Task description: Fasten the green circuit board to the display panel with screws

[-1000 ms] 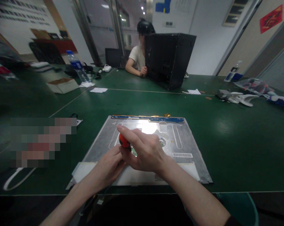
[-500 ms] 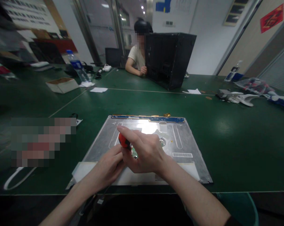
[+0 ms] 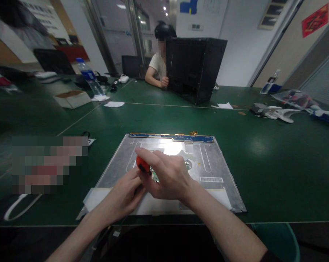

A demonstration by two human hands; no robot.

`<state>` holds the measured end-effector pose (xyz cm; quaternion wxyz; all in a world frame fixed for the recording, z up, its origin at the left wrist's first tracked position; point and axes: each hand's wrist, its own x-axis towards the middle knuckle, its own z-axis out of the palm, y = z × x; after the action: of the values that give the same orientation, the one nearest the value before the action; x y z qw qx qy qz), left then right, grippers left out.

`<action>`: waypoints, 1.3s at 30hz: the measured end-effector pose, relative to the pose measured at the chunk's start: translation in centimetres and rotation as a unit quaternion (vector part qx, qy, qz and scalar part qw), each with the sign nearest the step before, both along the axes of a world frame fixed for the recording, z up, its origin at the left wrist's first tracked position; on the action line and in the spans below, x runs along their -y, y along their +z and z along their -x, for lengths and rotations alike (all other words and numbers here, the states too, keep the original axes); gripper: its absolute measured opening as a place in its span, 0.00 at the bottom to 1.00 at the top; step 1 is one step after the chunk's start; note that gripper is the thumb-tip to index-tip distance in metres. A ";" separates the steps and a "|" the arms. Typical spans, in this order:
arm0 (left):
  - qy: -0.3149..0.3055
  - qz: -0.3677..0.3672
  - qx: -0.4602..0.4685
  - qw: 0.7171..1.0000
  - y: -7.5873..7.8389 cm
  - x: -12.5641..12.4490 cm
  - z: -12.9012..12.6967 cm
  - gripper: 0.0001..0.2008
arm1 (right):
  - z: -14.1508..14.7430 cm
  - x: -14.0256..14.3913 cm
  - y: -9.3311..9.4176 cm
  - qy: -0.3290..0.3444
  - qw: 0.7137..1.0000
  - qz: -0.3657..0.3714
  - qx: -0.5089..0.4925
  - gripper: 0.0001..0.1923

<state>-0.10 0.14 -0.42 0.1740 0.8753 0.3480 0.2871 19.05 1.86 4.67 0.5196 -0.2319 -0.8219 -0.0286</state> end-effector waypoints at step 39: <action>0.002 0.055 0.016 0.998 1.5 0.4 -0.3 0.07 | -0.1 0.2 -0.1 -0.022 0.999 -0.033 -0.037 0.29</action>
<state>0.17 -0.22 1.08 0.2269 0.8591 0.3624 0.2814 19.14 1.69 4.56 0.5565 -0.2338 -0.7951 -0.0586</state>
